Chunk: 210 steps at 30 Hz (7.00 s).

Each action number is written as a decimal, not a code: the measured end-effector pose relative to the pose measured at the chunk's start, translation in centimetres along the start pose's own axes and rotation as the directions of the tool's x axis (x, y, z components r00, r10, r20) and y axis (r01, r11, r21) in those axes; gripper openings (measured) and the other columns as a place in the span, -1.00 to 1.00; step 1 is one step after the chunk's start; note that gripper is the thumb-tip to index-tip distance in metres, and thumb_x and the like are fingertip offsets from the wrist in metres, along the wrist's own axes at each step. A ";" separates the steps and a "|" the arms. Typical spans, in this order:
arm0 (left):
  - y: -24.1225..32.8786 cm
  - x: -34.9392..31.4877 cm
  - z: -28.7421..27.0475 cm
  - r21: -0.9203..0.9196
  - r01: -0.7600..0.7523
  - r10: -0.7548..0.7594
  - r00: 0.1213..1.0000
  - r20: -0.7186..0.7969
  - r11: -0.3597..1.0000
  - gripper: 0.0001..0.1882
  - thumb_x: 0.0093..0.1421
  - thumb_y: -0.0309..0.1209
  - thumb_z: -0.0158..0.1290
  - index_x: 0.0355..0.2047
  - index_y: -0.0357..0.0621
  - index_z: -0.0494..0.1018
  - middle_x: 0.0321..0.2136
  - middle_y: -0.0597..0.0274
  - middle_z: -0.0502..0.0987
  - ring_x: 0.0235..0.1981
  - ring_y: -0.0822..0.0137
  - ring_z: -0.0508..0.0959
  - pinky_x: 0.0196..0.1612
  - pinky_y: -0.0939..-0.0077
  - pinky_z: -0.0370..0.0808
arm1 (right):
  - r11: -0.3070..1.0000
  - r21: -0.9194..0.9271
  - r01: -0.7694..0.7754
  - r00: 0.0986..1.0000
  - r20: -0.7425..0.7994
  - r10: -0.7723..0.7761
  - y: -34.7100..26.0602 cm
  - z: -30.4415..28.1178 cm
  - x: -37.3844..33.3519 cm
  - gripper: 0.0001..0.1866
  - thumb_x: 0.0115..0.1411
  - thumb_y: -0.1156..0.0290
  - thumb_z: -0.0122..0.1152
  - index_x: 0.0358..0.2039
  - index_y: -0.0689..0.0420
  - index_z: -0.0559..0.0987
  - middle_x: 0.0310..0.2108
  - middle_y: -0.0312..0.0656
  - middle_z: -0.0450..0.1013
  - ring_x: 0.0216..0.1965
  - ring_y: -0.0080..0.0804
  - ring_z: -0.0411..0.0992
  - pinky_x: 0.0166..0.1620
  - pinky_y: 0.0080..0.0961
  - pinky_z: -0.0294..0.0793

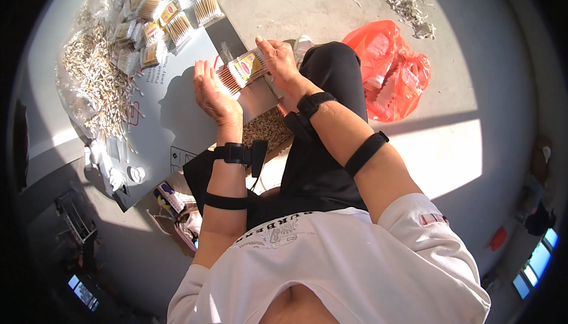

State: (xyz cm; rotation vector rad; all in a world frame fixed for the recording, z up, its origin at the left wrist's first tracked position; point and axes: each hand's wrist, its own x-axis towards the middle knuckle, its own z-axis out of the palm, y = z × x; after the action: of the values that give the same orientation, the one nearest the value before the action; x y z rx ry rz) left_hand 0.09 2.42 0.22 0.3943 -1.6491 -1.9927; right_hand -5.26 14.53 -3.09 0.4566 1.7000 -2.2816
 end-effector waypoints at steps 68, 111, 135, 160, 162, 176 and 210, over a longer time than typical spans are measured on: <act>-0.5 -1.2 1.4 -0.075 -0.053 0.049 0.997 -0.055 0.996 -0.37 0.38 -0.11 -0.22 0.16 -0.52 0.09 0.18 -0.33 0.16 0.25 0.03 0.20 0.32 0.21 0.09 | 0.792 0.475 -0.384 0.916 0.303 0.263 0.5 -2.2 -0.3 -0.82 0.19 0.24 0.25 -0.46 0.04 0.53 -0.62 -0.42 0.37 -0.67 -0.63 0.16 -0.58 -0.66 0.14; 0.3 -1.1 1.9 -0.150 0.035 -0.050 0.994 -0.101 0.988 -0.43 0.37 -0.15 -0.20 0.14 -0.46 0.14 0.15 -0.20 0.23 0.24 0.11 0.22 0.36 0.21 0.01 | 0.811 0.389 -0.437 0.887 0.337 0.316 0.0 -3.8 0.5 -0.83 0.14 0.45 0.27 -0.54 0.06 0.47 -0.61 -0.39 0.35 -0.64 -0.62 0.18 -0.58 -0.68 0.12; -0.3 -1.1 0.9 -0.037 0.030 -0.035 0.990 -0.136 0.999 -0.38 0.39 -0.11 -0.24 0.24 -0.37 0.06 0.23 -0.21 0.15 0.27 0.12 0.18 0.33 0.30 0.07 | 0.889 0.273 -0.368 0.921 0.235 0.310 -0.9 -2.3 -0.2 -0.73 0.19 0.08 0.20 -0.46 -0.01 0.49 -0.56 -0.44 0.36 -0.59 -0.63 0.21 -0.53 -0.64 0.16; -0.5 -1.0 1.7 -0.085 -0.008 0.006 1.000 -0.026 0.996 -0.34 0.37 -0.05 -0.24 0.21 -0.43 0.07 0.20 -0.23 0.17 0.26 0.11 0.19 0.33 0.27 0.05 | 0.964 0.170 -0.207 0.963 0.212 0.169 0.6 -1.7 0.5 -0.70 0.25 0.05 0.13 -0.42 0.02 0.52 -0.58 -0.45 0.41 -0.65 -0.69 0.29 -0.66 -0.72 0.14; -0.5 -1.1 1.7 -0.089 -0.015 0.014 1.000 -0.015 0.996 -0.34 0.37 -0.06 -0.25 0.22 -0.43 0.06 0.21 -0.23 0.17 0.25 0.11 0.19 0.33 0.27 0.06 | 0.974 0.135 -0.182 0.966 0.212 0.151 0.6 -1.9 0.6 -0.69 0.25 0.04 0.14 -0.43 0.01 0.53 -0.58 -0.45 0.41 -0.65 -0.69 0.30 -0.65 -0.73 0.15; 0.2 -1.6 2.1 -0.023 0.035 -0.036 0.999 -0.021 0.999 -0.37 0.39 -0.15 -0.24 0.25 -0.45 -0.03 0.23 -0.20 0.14 0.26 0.09 0.19 0.31 0.26 0.13 | 0.992 -0.119 -0.031 0.986 0.158 0.050 0.4 -1.5 0.1 -0.54 0.25 -0.14 0.04 -0.48 0.01 0.54 -0.62 -0.47 0.38 -0.64 -0.72 0.26 -0.58 -0.69 0.20; -0.7 -0.1 0.8 -0.172 0.051 -0.043 0.998 0.050 0.984 -0.37 0.36 -0.13 -0.18 0.23 -0.39 0.02 0.25 -0.23 0.07 0.29 0.08 0.13 0.37 0.23 -0.04 | 0.991 -0.115 -0.068 0.984 0.154 0.085 0.1 -1.3 0.1 -0.53 0.25 -0.14 0.02 -0.45 0.02 0.56 -0.63 -0.46 0.37 -0.62 -0.72 0.25 -0.57 -0.67 0.20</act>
State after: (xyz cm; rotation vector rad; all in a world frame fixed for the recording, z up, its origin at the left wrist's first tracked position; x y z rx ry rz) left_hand -0.37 3.16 -0.27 0.3272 -1.4908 -2.1752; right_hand -5.18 15.76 -3.57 0.3032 1.6882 -2.0979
